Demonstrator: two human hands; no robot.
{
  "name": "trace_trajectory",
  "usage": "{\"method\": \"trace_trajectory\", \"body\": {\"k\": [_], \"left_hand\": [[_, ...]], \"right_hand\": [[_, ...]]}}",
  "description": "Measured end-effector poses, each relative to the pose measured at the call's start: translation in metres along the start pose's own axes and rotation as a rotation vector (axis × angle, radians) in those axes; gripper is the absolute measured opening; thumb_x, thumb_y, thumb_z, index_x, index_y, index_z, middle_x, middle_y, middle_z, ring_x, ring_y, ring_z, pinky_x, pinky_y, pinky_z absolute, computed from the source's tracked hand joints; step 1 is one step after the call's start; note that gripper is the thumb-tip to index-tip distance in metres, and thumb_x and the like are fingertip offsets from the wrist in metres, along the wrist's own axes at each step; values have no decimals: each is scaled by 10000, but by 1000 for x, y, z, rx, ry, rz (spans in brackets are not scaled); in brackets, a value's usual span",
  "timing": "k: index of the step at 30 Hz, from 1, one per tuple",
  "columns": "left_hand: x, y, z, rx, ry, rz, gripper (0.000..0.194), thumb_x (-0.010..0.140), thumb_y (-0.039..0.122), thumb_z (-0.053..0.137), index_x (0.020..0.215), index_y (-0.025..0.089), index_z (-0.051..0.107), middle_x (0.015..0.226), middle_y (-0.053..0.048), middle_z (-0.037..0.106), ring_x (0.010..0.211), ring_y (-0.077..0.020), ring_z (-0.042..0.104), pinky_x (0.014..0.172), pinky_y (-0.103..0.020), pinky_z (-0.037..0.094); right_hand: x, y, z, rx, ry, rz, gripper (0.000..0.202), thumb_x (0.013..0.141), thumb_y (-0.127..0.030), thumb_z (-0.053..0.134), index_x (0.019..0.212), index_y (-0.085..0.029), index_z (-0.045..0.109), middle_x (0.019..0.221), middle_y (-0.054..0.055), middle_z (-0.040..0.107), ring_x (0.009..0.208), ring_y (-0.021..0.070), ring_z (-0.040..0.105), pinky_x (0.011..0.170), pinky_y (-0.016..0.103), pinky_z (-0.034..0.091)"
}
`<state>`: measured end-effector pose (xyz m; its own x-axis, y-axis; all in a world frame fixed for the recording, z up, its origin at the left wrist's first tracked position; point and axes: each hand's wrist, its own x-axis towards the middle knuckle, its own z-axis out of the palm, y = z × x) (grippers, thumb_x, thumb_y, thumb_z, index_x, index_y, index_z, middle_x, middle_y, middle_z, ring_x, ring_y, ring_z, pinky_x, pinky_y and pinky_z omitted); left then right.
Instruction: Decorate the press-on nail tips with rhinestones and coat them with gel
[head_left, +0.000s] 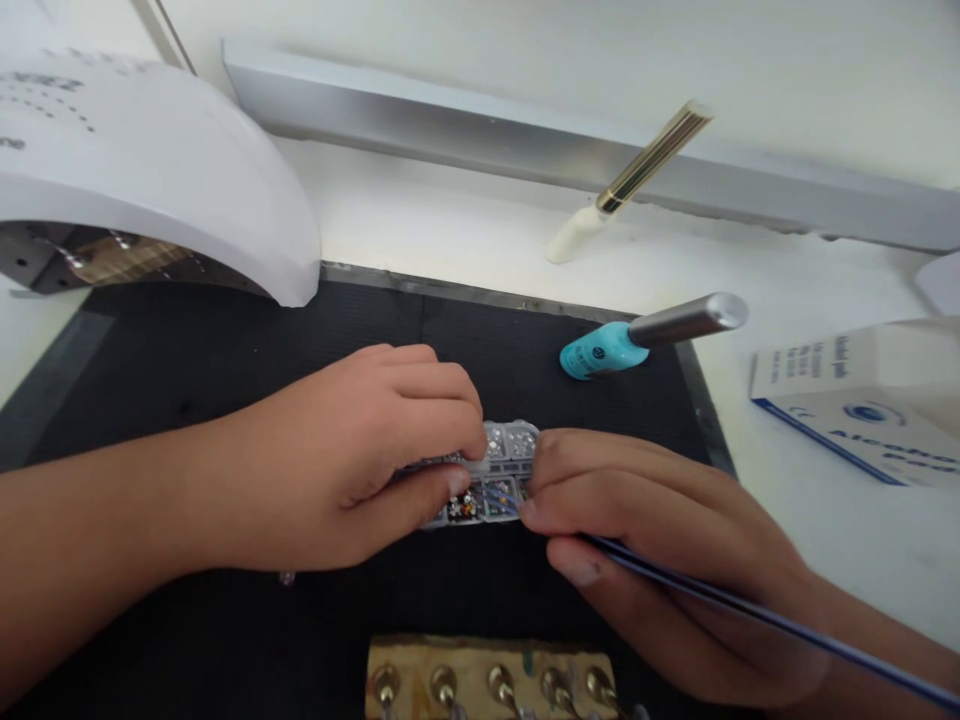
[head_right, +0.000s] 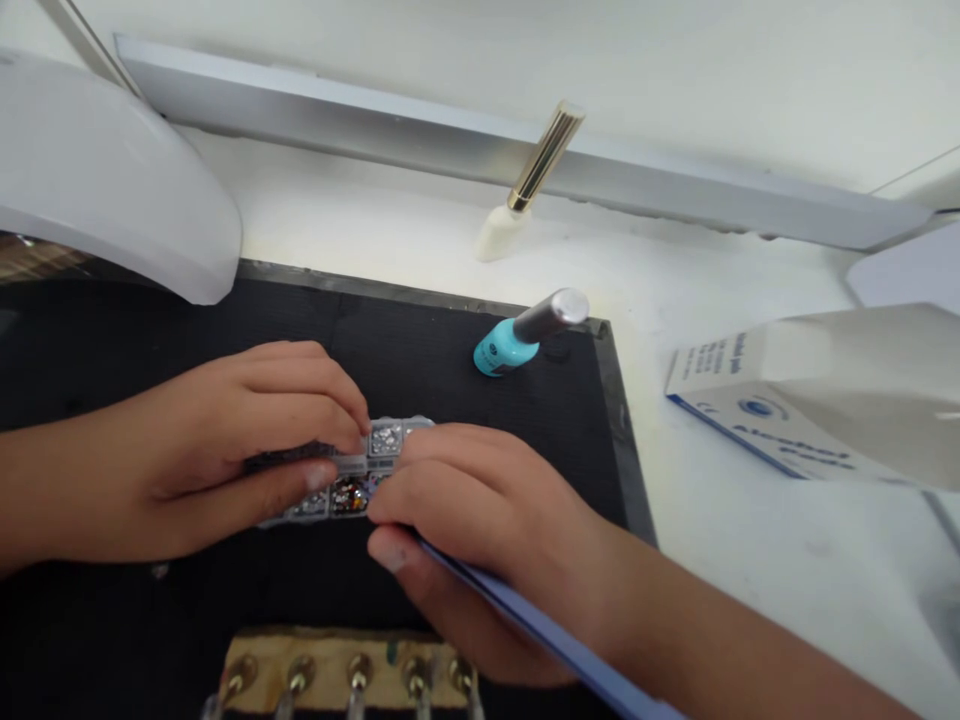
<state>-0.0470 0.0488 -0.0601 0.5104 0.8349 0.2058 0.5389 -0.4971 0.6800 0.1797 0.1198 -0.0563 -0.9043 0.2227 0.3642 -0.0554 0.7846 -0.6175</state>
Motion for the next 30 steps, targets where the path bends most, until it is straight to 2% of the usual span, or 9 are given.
{"method": "trace_trajectory", "body": {"k": [6, 15, 19, 24, 30], "left_hand": [[0, 0, 0, 3, 2, 1, 170, 942, 153, 485, 950, 170, 653, 987, -7, 636, 871, -151, 539, 779, -314, 393], [-1, 1, -3, 0, 8, 4, 161, 940, 153, 485, 959, 159, 644, 988, -21, 650, 880, -158, 557, 800, -317, 403], [0, 4, -8, 1, -34, 7, 178, 939, 152, 478, 965, 123, 652, 987, -60, 662, 896, -182, 570, 829, -340, 427], [-1, 8, -8, 61, -31, 22, 186, 935, 171, 481, 1014, 130, 644, 1050, -88, 653, 975, -210, 578, 881, -373, 425], [-9, 12, -4, 196, 51, 52, 210, 923, 268, 527, 1081, 184, 638, 1123, -78, 650, 1041, -244, 574, 915, -437, 390]], "right_hand": [[-3, -7, -4, 46, -7, 108, 151, 881, -86, 563, 971, -204, 590, 789, 47, 673, 749, 167, 655, 717, 270, 578], [-4, -7, -1, 265, 136, 130, 194, 859, -49, 554, 958, -198, 629, 750, 21, 628, 683, 145, 607, 636, 282, 529], [-6, -13, 2, 389, 253, 154, 120, 900, -151, 562, 942, -201, 663, 713, 25, 606, 641, 158, 581, 594, 314, 501], [-10, -34, -2, 394, 397, 139, 133, 928, -277, 576, 898, -192, 675, 665, 24, 584, 586, 157, 535, 567, 328, 483], [-24, -72, -13, 288, 507, 92, 133, 924, -294, 587, 883, -202, 674, 668, 18, 585, 588, 154, 531, 582, 338, 478]]}}
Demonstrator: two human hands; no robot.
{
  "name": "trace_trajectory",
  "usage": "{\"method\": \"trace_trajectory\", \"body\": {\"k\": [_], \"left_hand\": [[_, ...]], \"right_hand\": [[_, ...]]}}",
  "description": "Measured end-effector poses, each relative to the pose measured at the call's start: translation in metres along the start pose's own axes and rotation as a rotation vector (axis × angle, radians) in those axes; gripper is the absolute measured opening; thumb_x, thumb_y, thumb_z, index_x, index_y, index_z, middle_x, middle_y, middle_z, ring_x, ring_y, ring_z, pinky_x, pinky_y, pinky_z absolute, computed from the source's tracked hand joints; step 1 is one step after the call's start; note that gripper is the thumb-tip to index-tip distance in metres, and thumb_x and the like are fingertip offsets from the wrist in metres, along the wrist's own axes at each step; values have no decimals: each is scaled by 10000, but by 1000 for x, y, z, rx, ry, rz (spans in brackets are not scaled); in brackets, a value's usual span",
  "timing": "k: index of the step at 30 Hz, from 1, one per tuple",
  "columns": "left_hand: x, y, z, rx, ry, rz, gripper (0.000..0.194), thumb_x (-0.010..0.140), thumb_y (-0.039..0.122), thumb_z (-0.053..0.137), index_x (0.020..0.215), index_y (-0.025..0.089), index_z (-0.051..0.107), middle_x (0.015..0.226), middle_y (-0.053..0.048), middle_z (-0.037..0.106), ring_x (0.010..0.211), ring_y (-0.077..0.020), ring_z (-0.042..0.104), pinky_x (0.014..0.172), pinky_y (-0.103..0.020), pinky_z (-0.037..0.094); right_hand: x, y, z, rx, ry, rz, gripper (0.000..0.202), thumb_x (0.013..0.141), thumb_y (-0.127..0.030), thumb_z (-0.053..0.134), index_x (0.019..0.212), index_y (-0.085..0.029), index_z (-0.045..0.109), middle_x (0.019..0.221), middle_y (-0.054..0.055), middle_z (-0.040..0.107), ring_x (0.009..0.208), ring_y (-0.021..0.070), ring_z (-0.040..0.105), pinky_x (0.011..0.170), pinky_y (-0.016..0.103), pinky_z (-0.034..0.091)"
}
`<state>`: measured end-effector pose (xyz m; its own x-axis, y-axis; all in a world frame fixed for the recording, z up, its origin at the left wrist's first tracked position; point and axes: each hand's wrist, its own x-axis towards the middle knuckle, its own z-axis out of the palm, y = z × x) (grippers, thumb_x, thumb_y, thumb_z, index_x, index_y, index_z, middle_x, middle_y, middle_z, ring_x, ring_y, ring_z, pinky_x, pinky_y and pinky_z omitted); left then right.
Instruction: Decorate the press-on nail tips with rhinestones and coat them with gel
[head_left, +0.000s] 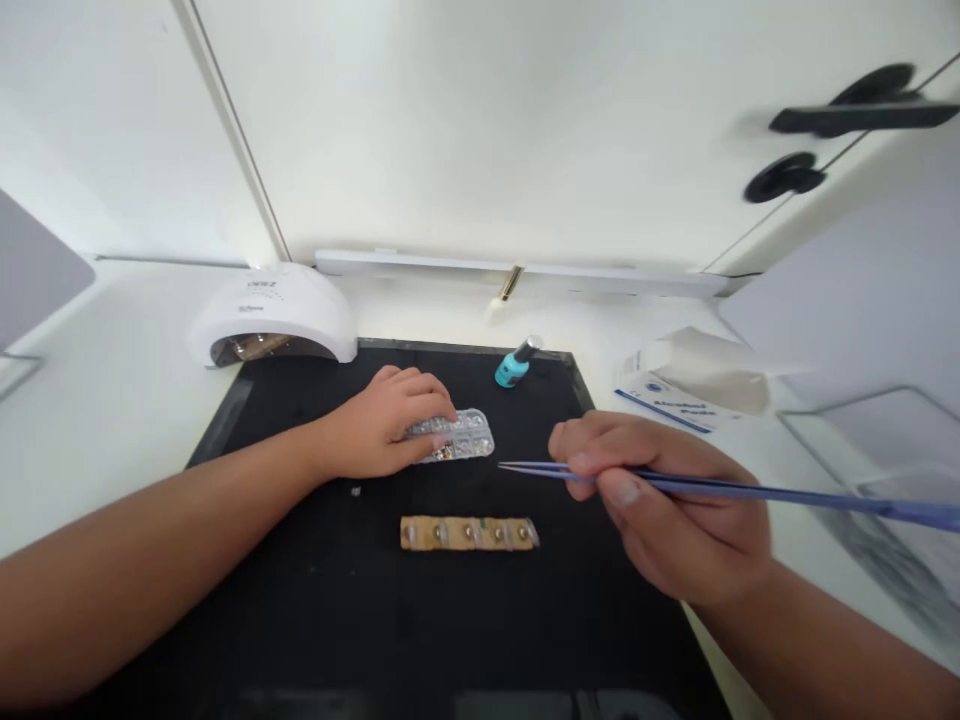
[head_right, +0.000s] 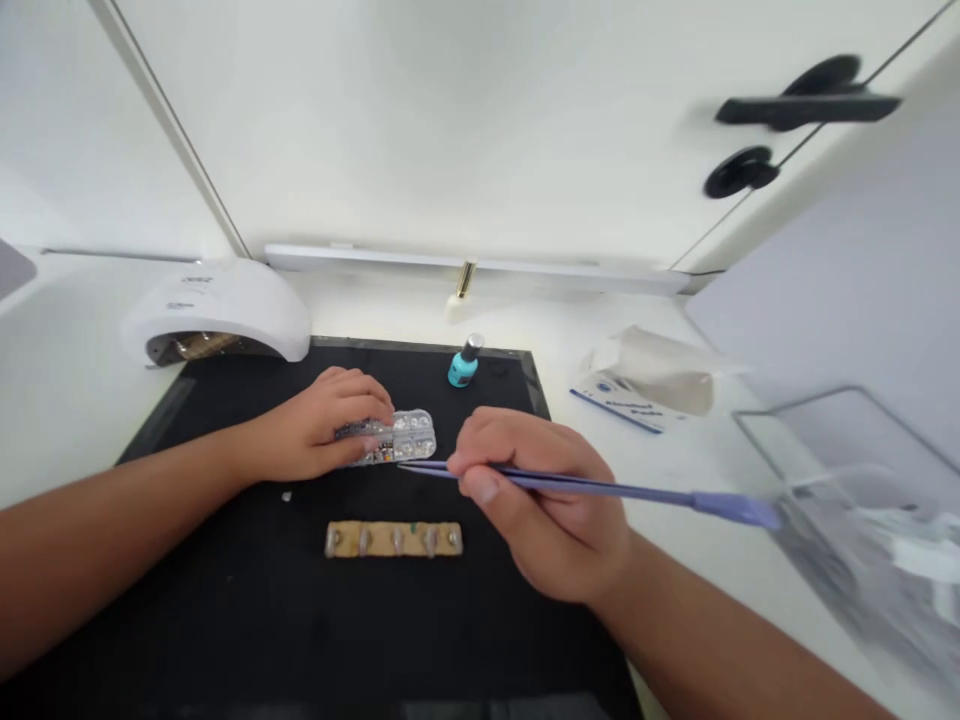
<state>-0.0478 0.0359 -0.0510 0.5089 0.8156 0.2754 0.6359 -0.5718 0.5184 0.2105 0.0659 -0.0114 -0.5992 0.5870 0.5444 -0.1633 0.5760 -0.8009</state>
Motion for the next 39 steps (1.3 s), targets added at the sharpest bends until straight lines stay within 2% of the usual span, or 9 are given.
{"method": "trace_trajectory", "body": {"k": [5, 8, 12, 14, 17, 21, 27, 32, 39], "left_hand": [[-6, 23, -26, 27, 184, -15, 243, 955, 301, 512, 1149, 176, 588, 1206, -95, 603, 1159, -226, 534, 1027, -435, 378], [-10, 51, -37, -36, 307, -19, 190, 941, 280, 531, 1083, 173, 597, 1089, -76, 630, 1059, -199, 579, 964, -379, 450], [-18, 78, -21, -97, 271, -30, 181, 904, 275, 564, 1064, 192, 575, 1083, -90, 649, 1058, -223, 591, 985, -428, 453], [-24, 77, -6, -139, 252, -41, 206, 895, 254, 573, 1089, 185, 577, 1127, -114, 634, 1082, -230, 585, 991, -443, 452], [-30, 64, 12, -195, 295, 15, 205, 894, 233, 558, 1087, 170, 579, 1114, -135, 621, 1042, -227, 581, 947, -437, 477], [-34, 43, 25, -218, 293, 80, 217, 887, 271, 538, 1076, 171, 576, 1060, -132, 612, 994, -228, 578, 890, -428, 500], [-34, 30, 29, -259, 218, 122, 238, 901, 320, 519, 1077, 171, 578, 1048, -131, 607, 987, -234, 577, 884, -422, 500], [-38, 33, 29, -282, 188, 129, 234, 879, 284, 560, 1081, 170, 590, 1048, -127, 615, 984, -229, 576, 885, -412, 493], [-38, 39, 23, -250, 138, 181, 259, 839, 198, 586, 1094, 158, 570, 1048, -110, 602, 983, -210, 562, 891, -386, 468]], "right_hand": [[-23, -9, -2, 6, 6, 33, 158, 940, -333, 579, 892, -209, 664, 675, 7, 567, 592, 145, 503, 588, 330, 455], [-33, -1, -2, 23, -13, 41, 155, 951, -344, 568, 954, -229, 671, 717, 11, 580, 620, 147, 506, 582, 312, 436], [-39, 12, -6, 29, -19, 62, 166, 963, -331, 543, 901, -229, 658, 718, 4, 577, 611, 136, 513, 556, 280, 422], [-42, 19, -9, -10, -16, 69, 189, 965, -341, 534, 883, -220, 654, 735, 12, 592, 618, 137, 518, 552, 274, 423], [-48, 28, -12, -58, -43, 97, 209, 972, -345, 511, 892, -211, 650, 702, 10, 578, 596, 138, 514, 528, 265, 420], [-55, 36, -11, -80, -48, 70, 176, 983, -286, 478, 967, -210, 637, 729, 18, 584, 629, 146, 548, 556, 275, 444], [-52, 33, -4, -54, -59, 43, 178, 976, -236, 475, 896, -192, 627, 724, 13, 572, 617, 133, 533, 546, 263, 428], [-49, 29, 0, -2, -91, 9, 131, 957, -185, 491, 928, -200, 617, 702, -8, 549, 607, 126, 517, 551, 262, 424], [-48, 29, 1, 23, -150, 33, 132, 967, -231, 495, 937, -213, 622, 709, -1, 542, 601, 137, 496, 546, 285, 389]]}}
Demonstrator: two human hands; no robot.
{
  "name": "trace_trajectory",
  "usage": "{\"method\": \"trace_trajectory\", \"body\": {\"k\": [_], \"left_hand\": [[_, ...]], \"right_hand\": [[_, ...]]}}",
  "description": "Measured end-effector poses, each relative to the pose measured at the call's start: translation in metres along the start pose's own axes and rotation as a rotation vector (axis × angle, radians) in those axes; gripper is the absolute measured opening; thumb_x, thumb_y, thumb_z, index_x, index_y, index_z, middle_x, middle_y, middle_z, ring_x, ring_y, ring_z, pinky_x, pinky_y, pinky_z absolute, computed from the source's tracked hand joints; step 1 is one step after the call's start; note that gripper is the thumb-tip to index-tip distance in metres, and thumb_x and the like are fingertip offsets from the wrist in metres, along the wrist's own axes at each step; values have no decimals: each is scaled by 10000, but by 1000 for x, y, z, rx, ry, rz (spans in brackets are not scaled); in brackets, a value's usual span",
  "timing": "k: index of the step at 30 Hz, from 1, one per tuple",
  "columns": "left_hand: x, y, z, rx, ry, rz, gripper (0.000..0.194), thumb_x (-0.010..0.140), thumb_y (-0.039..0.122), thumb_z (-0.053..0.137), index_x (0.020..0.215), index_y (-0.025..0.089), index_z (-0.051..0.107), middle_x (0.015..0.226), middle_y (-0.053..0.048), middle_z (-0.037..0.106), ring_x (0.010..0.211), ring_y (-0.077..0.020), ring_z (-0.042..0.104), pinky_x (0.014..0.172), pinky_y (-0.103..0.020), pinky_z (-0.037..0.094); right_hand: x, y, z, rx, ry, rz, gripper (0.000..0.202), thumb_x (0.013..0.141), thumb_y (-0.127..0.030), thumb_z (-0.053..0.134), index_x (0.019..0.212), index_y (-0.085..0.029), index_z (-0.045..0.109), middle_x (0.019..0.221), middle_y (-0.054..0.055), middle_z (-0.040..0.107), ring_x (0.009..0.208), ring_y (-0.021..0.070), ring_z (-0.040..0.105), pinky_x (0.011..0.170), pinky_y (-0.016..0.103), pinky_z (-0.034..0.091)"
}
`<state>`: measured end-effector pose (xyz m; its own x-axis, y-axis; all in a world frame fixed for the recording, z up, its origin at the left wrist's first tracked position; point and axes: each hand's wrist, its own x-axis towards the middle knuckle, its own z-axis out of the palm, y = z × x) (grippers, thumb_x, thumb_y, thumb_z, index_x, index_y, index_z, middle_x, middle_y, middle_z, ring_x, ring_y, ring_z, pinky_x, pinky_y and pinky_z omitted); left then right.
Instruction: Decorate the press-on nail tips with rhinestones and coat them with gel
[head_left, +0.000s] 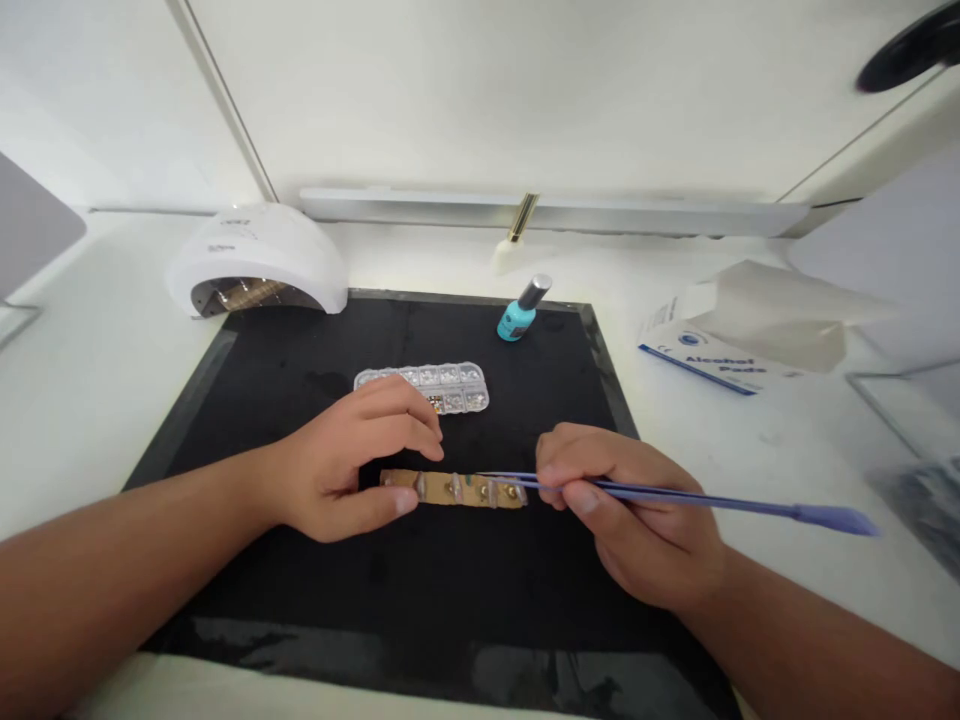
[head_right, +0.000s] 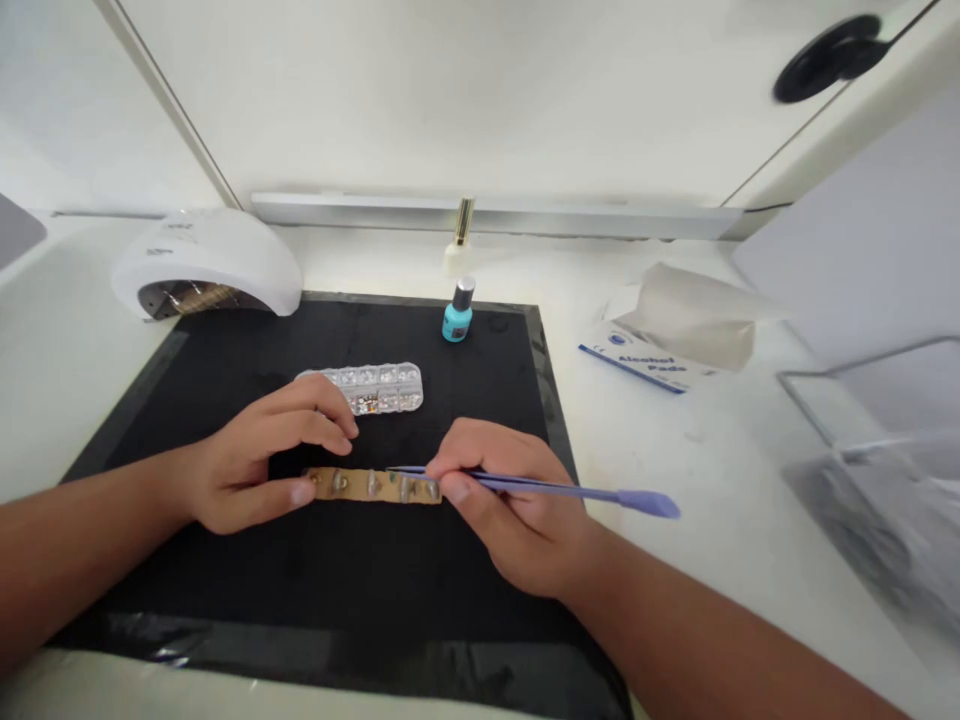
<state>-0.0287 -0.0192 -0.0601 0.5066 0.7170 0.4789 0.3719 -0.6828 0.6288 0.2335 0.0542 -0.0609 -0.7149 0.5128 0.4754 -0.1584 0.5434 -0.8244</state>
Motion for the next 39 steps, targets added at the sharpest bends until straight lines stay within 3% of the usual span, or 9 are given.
{"method": "trace_trajectory", "body": {"k": [8, 12, 15, 17, 19, 21, 23, 28, 39], "left_hand": [[1, 4, 3, 41, -58, -37, 240, 839, 225, 569, 1076, 184, 566, 1038, -107, 618, 947, -219, 565, 873, -404, 466], [-1, 6, -9, 284, 21, -106, 176, 830, 199, 581, 1003, 182, 606, 944, -90, 637, 895, -224, 587, 812, -397, 475], [0, 15, -41, 555, 89, -414, 102, 852, 271, 561, 842, 188, 620, 754, -35, 617, 679, -182, 581, 619, -318, 445], [0, 26, -67, 683, -4, -707, 211, 864, 374, 527, 824, 206, 646, 690, -13, 623, 575, -171, 563, 533, -295, 393], [-6, 38, -89, 760, -114, -977, 310, 867, 475, 502, 925, 235, 690, 728, -12, 672, 602, -198, 605, 552, -313, 417], [-18, 43, -101, 796, -68, -1159, 379, 895, 495, 483, 1109, 249, 674, 946, -40, 725, 821, -251, 677, 709, -371, 498], [-34, 39, -104, 842, -8, -1197, 385, 924, 431, 478, 1194, 216, 647, 1161, -89, 692, 1003, -292, 670, 834, -423, 518], [-63, 0, -96, 856, 68, -1155, 402, 959, 359, 551, 1313, 169, 558, 1383, -138, 542, 1217, -276, 570, 1006, -475, 493], [-65, -58, -102, 839, 143, -1104, 375, 956, 359, 584, 1277, 167, 556, 1301, -113, 571, 1121, -245, 600, 943, -468, 532]], "right_hand": [[2, -1, 1, 33, -52, -9, 131, 939, -183, 529, 995, -212, 644, 739, 21, 598, 637, 147, 553, 581, 302, 463], [5, 1, 4, 73, -48, -32, 160, 944, -171, 521, 1037, -209, 645, 757, 29, 610, 656, 148, 567, 599, 310, 489], [10, 0, 6, 82, -10, -49, 157, 969, -197, 500, 1029, -220, 643, 757, 26, 600, 657, 144, 558, 585, 293, 473], [14, -3, 6, 40, 29, -51, 151, 984, -224, 489, 997, -239, 638, 738, 20, 586, 638, 141, 549, 562, 278, 457], [17, -5, 4, -13, 76, -47, 137, 981, -250, 500, 957, -253, 635, 726, 18, 582, 613, 143, 548, 529, 271, 446], [17, -5, -1, -111, 100, -32, 128, 971, -262, 516, 921, -247, 633, 727, 15, 598, 593, 138, 559, 524, 261, 461], [15, -3, -6, -203, 103, -49, 137, 967, -254, 510, 889, -241, 621, 693, -1, 592, 560, 126, 553, 502, 241, 455], [5, 11, -13, -264, 38, 13, 237, 976, -273, 469, 775, -222, 585, 625, -15, 535, 539, 124, 526, 486, 237, 419], [2, 19, -13, -163, 43, 110, 296, 988, -388, 459, 796, -222, 612, 677, 3, 554, 596, 141, 512, 525, 256, 410]]}}
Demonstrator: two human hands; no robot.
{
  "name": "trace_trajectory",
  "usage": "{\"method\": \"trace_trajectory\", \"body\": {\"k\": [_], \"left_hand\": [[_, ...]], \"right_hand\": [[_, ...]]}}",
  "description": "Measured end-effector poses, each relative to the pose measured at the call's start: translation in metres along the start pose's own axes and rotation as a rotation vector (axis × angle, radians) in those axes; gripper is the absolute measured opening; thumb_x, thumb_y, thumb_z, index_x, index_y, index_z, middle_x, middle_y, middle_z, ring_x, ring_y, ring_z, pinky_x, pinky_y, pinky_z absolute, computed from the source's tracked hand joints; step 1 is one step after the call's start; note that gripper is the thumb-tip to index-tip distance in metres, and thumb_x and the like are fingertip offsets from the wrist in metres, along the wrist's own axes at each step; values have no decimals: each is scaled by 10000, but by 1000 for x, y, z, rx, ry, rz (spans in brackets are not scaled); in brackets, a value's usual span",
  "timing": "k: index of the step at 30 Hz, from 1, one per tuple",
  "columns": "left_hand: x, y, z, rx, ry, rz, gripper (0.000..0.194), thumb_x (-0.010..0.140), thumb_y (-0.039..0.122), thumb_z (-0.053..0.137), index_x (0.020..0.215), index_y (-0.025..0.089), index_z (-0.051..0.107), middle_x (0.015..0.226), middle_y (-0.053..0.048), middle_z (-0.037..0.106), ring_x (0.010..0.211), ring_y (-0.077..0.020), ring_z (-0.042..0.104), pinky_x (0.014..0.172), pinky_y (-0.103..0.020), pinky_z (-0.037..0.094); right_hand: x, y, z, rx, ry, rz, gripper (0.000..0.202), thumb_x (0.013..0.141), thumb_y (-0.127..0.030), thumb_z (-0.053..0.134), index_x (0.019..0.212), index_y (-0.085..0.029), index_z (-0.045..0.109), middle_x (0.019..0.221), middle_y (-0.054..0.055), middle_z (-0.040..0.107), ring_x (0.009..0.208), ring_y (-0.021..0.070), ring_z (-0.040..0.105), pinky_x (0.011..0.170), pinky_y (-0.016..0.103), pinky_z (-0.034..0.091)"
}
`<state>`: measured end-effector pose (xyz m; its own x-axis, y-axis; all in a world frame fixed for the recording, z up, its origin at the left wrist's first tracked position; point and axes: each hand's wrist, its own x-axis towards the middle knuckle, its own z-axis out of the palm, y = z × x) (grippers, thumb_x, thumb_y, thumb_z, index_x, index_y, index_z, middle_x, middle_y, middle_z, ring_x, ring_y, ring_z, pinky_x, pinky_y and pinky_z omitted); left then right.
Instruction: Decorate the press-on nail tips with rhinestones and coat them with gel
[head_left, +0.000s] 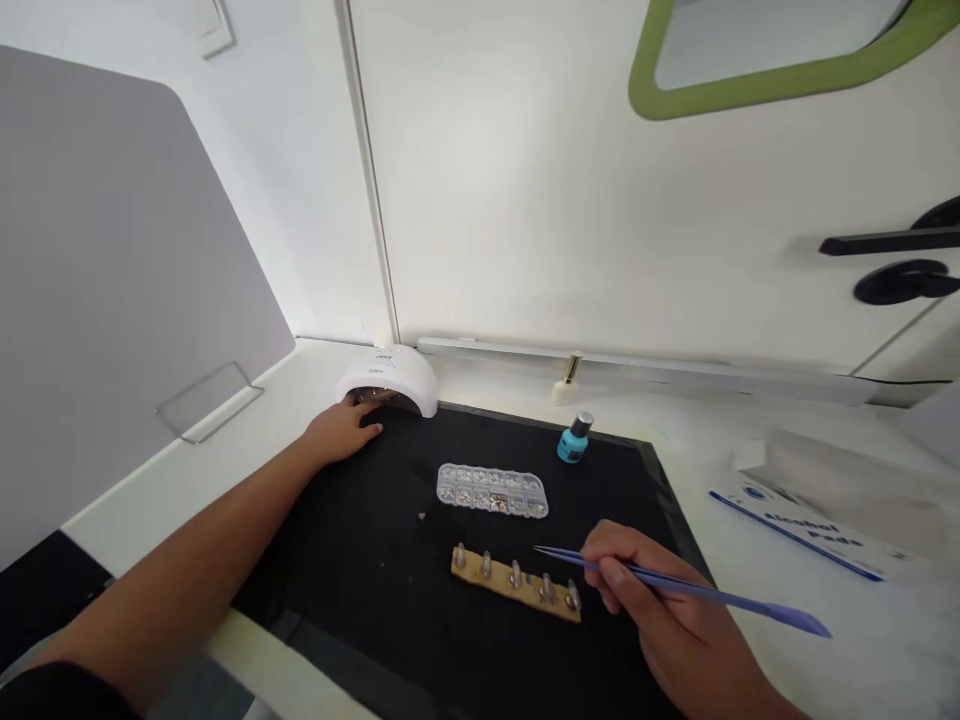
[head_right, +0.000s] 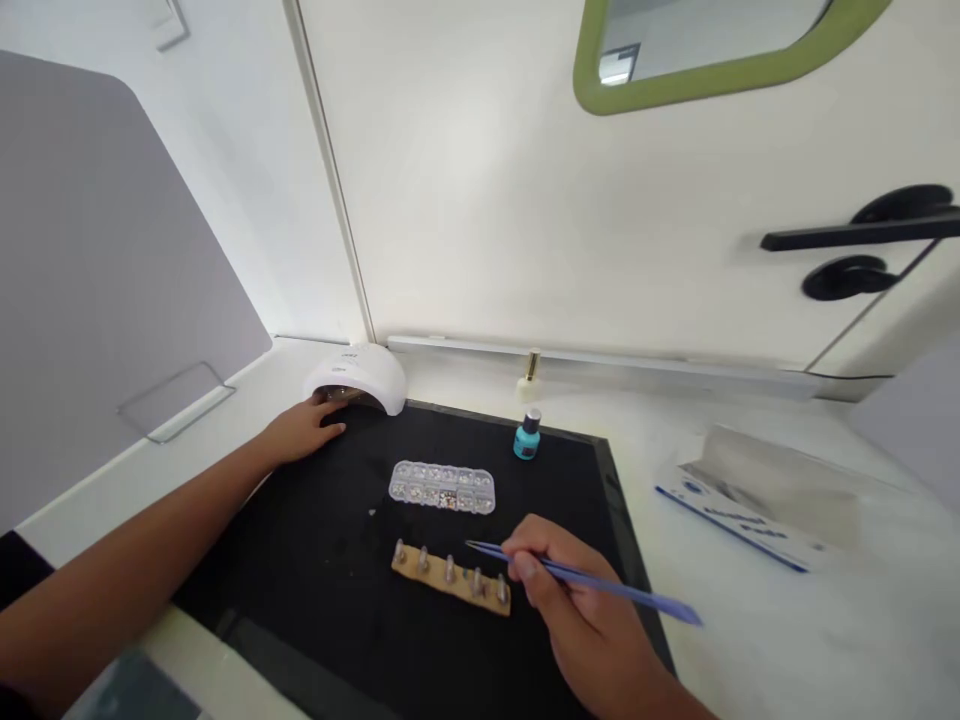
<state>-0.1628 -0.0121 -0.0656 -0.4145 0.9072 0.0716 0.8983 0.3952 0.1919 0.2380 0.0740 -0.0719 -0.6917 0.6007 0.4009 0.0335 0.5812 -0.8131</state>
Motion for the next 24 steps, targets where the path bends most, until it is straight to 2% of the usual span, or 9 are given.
{"method": "trace_trajectory", "body": {"k": [6, 11, 16, 24], "left_hand": [[9, -10, 6, -37, 10, 15, 362, 957, 362, 583, 1258, 161, 566, 1269, -108, 587, 1085, -234, 615, 915, -448, 547], [-5, -16, 11, -40, 51, 84, 359, 957, 355, 584, 1259, 164, 567, 1281, -109, 581, 1102, -238, 607, 930, -457, 539], [-34, -38, 17, -45, 73, 136, 348, 955, 362, 585, 1245, 170, 580, 1302, -109, 574, 1145, -248, 588, 974, -480, 512], [-101, -96, 14, -75, 106, 73, 325, 954, 381, 580, 1205, 178, 612, 1329, -105, 565, 1214, -261, 546, 1049, -514, 446]], "right_hand": [[-2, 2, 1, 36, -14, 22, 274, 986, -401, 462, 848, -223, 619, 705, 1, 551, 606, 139, 508, 530, 255, 424], [-2, -1, 0, 37, -36, 20, 302, 994, -398, 450, 814, -217, 612, 688, -5, 532, 585, 128, 487, 521, 248, 408], [0, 0, 2, 55, -12, 3, 290, 992, -398, 459, 825, -216, 609, 695, -9, 527, 567, 118, 484, 514, 240, 412], [5, -10, 8, 73, 50, -10, 315, 954, -448, 513, 799, -213, 653, 667, 7, 568, 524, 125, 505, 476, 250, 434]]}}
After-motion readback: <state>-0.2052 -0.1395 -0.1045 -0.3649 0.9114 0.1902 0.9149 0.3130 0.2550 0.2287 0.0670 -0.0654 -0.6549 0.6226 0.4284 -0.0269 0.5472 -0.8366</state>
